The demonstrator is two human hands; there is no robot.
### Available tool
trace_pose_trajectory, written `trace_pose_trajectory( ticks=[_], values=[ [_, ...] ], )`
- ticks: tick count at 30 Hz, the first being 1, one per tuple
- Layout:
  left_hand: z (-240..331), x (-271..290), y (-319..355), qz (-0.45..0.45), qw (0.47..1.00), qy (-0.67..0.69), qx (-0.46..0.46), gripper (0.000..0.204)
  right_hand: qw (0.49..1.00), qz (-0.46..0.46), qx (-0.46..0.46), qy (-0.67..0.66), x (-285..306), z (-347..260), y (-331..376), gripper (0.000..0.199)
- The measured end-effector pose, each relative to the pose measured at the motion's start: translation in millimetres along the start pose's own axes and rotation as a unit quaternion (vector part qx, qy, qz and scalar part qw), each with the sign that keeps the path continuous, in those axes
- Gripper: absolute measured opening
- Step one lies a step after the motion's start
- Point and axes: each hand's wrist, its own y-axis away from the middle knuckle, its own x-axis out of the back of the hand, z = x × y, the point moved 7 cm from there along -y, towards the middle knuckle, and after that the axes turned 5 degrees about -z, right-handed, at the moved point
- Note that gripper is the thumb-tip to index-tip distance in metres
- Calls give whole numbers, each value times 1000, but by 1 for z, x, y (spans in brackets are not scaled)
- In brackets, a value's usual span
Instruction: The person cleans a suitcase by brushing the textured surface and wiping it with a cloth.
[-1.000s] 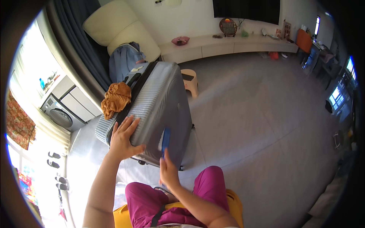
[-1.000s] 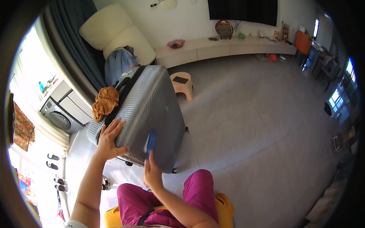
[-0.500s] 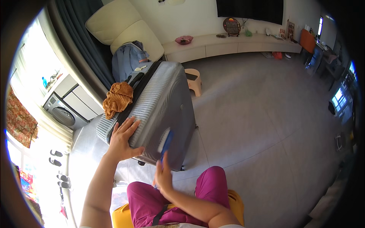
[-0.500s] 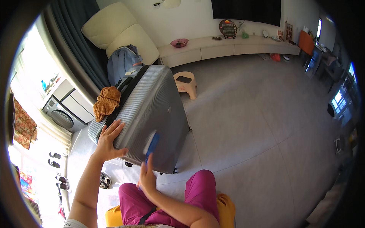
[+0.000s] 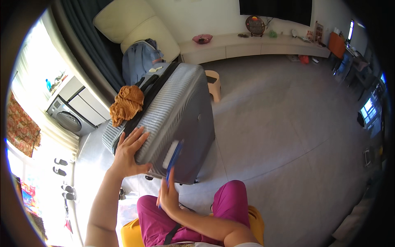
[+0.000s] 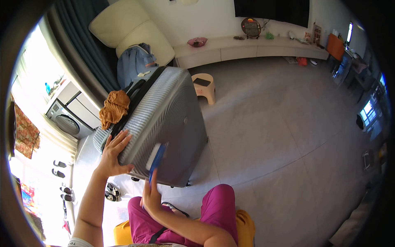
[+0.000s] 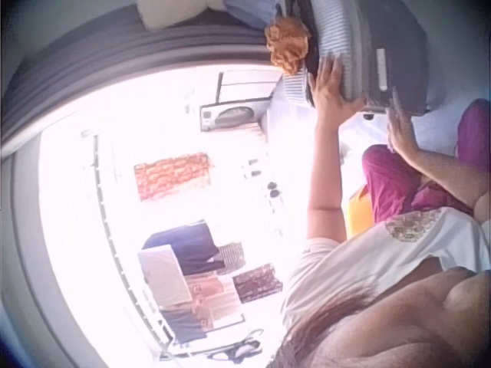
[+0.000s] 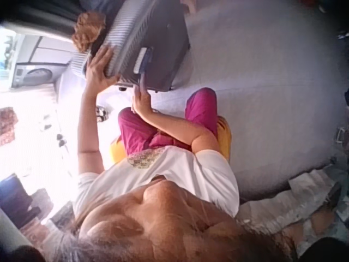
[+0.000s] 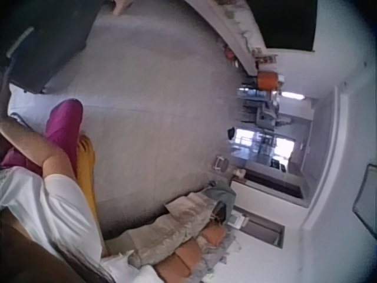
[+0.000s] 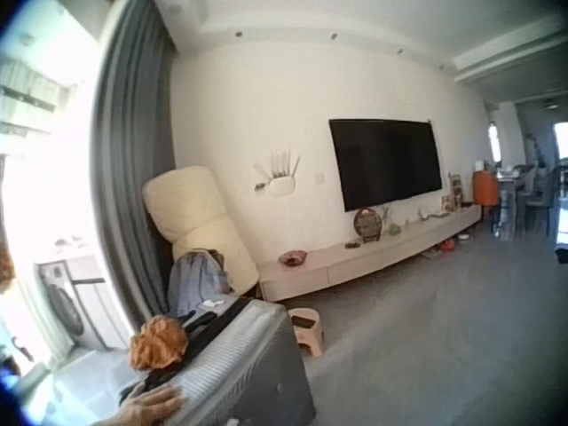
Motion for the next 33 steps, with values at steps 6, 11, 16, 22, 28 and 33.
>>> trace_pose_trajectory(
  ticks=[6, 11, 16, 22, 28, 33],
  values=[
    [5, 0, -5, 13, 1000, 5, 20, 96, 998, 56, 13, 23, 22, -43, -59, 57],
    [2, -3, -1, 13, 1000, 0, 21, 97, 983, -1, 112, 146, 2, -19, 6, 59],
    [4, -5, -6, 19, 1000, -1, 17, 98, 966, 112, 126, 198, 39, -72, -80, 54],
    [9, -1, -4, 12, 1000, -6, 22, 97, 975, 8, 116, 191, 16, -30, 12, 56],
    [8, -6, -6, 7, 1000, -13, 23, 99, 976, 108, 28, 188, 65, 2, -67, 53],
    [7, -5, -3, 18, 998, -35, 45, 98, 967, 112, -208, 93, 70, 115, 1, 54]
  ],
)
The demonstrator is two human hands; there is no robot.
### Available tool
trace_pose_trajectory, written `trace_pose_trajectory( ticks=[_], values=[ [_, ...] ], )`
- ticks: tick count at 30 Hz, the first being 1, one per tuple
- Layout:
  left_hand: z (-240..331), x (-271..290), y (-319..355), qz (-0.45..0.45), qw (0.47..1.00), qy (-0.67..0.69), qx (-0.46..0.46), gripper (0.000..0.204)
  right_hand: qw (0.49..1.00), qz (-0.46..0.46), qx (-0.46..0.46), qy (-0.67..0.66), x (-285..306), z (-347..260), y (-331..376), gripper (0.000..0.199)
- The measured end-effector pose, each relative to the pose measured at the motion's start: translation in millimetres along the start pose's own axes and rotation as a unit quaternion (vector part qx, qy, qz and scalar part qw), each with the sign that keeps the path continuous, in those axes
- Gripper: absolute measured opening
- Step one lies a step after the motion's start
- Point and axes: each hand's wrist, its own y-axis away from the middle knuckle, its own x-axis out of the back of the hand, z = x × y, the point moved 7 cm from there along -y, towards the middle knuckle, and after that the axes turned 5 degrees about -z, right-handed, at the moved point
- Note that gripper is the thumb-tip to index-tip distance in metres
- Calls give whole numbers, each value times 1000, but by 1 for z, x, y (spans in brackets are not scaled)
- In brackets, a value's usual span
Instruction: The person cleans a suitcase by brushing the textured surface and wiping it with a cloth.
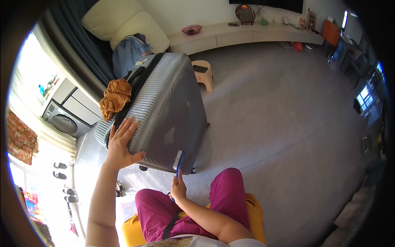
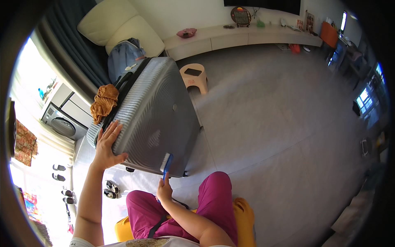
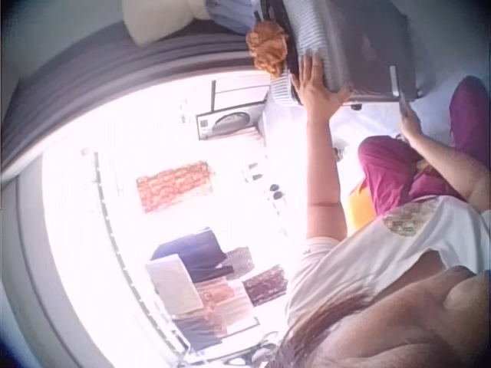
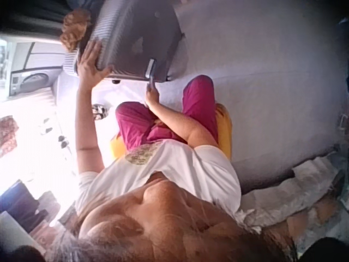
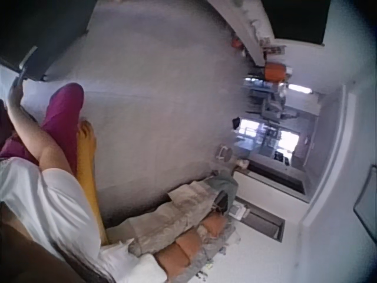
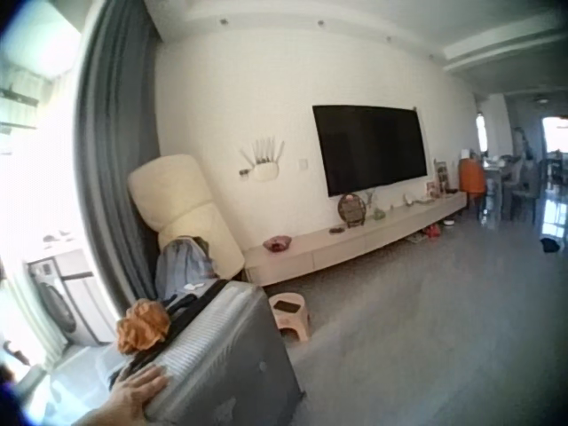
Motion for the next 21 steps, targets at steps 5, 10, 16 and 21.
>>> trace_pose_trajectory(
  ticks=[5, 10, 16, 21],
  values=[
    [9, -5, 4, 7, 999, -19, 30, 100, 986, -34, 98, -129, -18, -84, 40, 54],
    [21, 1, 2, 13, 999, -20, 27, 98, 970, 87, 219, 58, -14, -91, 21, 54],
    [12, -5, 6, 5, 999, -16, 33, 99, 996, -27, 6, -90, 1, -37, -19, 57],
    [31, 4, -1, 17, 999, -28, 23, 100, 985, 3, -157, -73, 32, 92, -127, 28]
  ],
)
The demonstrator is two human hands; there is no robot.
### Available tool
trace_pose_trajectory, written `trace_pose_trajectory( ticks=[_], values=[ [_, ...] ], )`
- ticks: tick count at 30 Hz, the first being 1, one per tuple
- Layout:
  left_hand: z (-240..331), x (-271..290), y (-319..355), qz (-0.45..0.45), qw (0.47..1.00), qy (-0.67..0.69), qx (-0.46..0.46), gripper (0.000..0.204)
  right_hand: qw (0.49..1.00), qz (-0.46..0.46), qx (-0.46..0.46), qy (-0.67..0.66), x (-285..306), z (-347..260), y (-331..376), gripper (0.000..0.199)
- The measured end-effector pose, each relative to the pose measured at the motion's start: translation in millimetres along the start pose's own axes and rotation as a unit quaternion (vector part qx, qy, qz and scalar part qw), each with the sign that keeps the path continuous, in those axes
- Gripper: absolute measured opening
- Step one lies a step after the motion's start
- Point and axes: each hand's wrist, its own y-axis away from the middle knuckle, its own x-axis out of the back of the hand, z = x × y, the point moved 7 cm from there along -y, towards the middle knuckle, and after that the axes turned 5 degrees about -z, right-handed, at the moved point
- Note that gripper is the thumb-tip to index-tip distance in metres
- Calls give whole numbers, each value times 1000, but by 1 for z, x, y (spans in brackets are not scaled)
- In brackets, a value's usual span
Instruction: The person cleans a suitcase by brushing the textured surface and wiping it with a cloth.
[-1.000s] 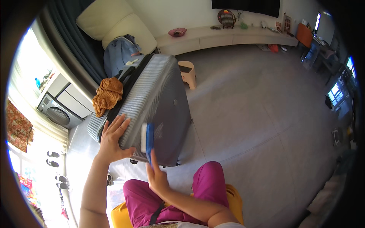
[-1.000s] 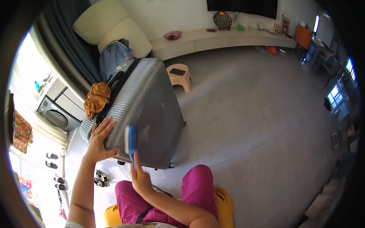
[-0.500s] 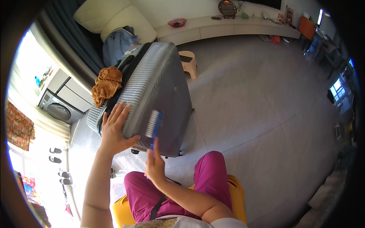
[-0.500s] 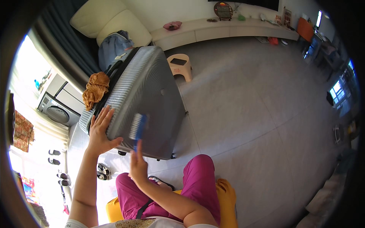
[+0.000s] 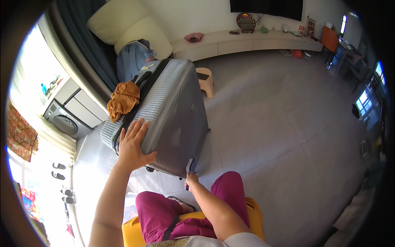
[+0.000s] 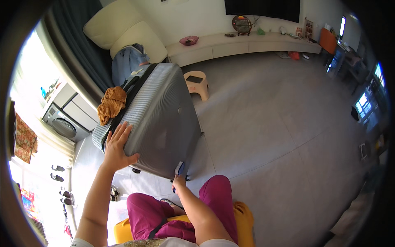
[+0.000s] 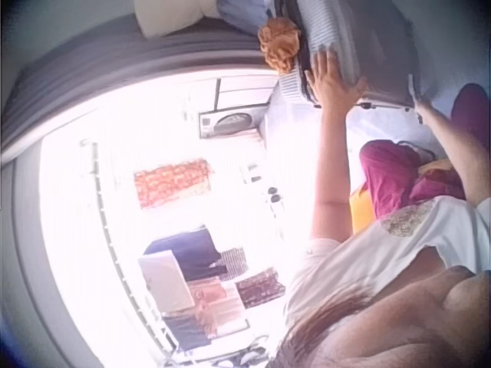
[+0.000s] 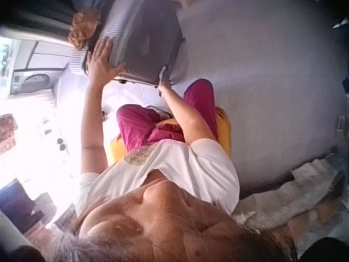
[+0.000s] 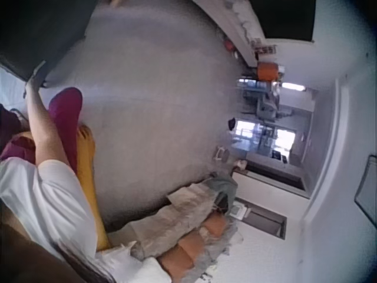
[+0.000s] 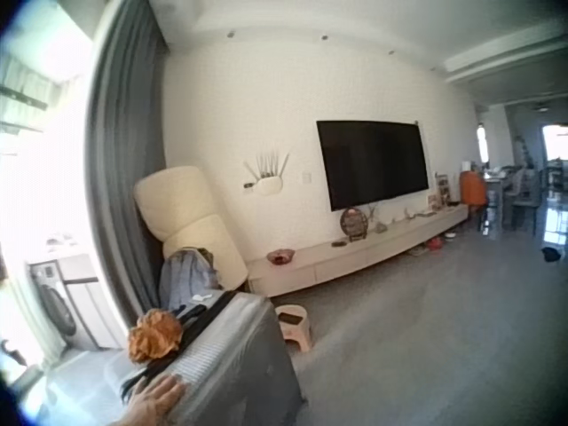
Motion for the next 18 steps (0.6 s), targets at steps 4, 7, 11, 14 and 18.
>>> trace_pose_trajectory(
  ticks=[4, 7, 11, 14, 18],
  values=[
    [-7, -7, 7, 16, 1000, -2, 25, 94, 994, -2, 63, -93, -52, -36, 128, 59],
    [-11, -8, 11, 25, 999, -15, 20, 94, 995, -39, 52, -74, -63, -30, 160, 55],
    [2, -8, -6, 34, 999, -30, -26, 98, 987, 1, 77, -138, -10, -31, -22, 33],
    [-9, -14, -2, 26, 999, -25, -36, 96, 990, -5, 27, -136, -19, -34, -9, 47],
    [-30, -16, 12, 20, 999, -21, -34, 96, 996, -9, 66, 60, -61, -5, 105, 55]
  ],
)
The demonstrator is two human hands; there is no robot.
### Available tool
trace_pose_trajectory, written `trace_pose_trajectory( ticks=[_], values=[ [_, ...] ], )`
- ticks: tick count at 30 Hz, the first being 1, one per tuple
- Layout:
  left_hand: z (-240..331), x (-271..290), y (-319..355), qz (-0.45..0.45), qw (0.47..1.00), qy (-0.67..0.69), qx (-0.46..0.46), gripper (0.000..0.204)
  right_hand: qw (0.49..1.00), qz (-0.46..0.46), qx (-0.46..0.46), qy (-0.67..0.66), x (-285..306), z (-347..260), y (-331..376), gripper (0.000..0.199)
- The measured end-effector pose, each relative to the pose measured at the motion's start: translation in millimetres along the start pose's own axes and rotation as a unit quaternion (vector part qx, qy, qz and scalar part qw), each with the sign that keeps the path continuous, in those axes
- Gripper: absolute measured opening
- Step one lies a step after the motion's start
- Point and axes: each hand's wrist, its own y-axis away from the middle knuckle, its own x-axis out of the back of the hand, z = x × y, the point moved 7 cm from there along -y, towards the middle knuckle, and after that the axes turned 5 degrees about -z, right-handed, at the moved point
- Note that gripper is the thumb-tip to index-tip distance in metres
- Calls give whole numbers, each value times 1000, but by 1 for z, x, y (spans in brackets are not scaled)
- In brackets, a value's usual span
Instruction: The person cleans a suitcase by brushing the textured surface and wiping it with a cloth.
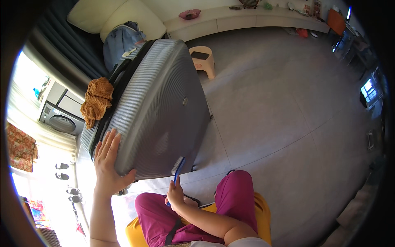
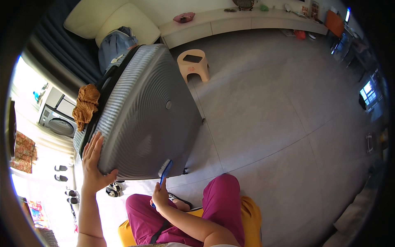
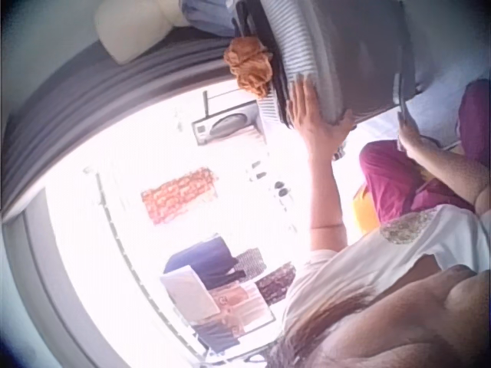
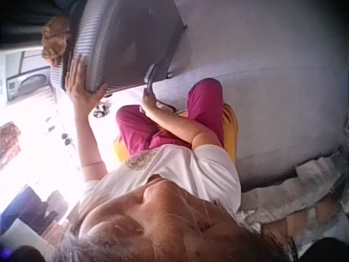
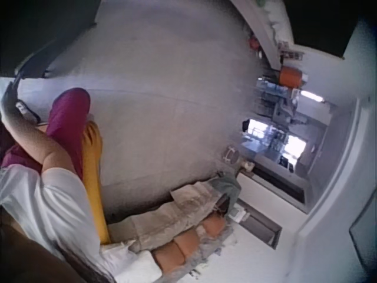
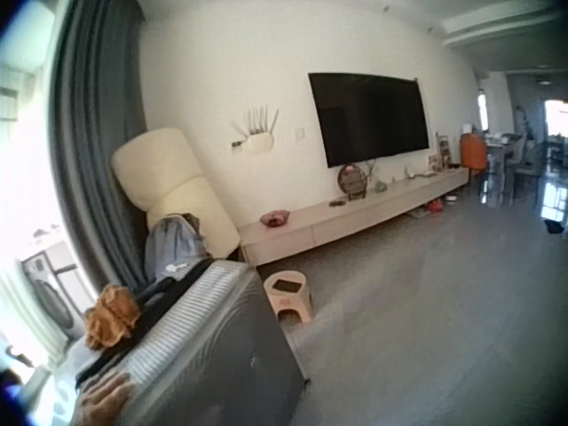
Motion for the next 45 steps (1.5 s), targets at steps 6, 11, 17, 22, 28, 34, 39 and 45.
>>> trace_pose_trajectory(
  ticks=[6, 11, 17, 22, 28, 34, 39, 45],
  values=[
    [13, 3, -16, 2, 1000, -5, -15, 94, 977, 5, -54, -208, 51, -22, -143, 40],
    [-1, -5, -2, 13, 1000, 11, 0, 93, 992, -63, 16, -105, 3, -44, 14, 58],
    [9, 1, -15, 7, 1000, -8, -13, 93, 970, -32, -15, -241, 46, -64, -108, 54],
    [-1, -2, -1, 17, 1000, 10, -7, 95, 983, -85, 65, -146, -10, -46, 41, 61],
    [9, -1, -13, 5, 1000, 8, -5, 95, 966, -10, 45, -254, 28, -88, -62, 59],
    [3, -2, -5, 15, 1000, 16, -4, 94, 949, -170, 47, -261, -27, -70, 90, 67],
    [16, 2, -14, 16, 1000, 1, -12, 95, 962, -5, 40, -269, 44, -91, -112, 58],
    [4, 0, -1, 4, 1000, 3, 17, 96, 978, -103, 135, -123, -28, -46, 56, 64]
  ],
)
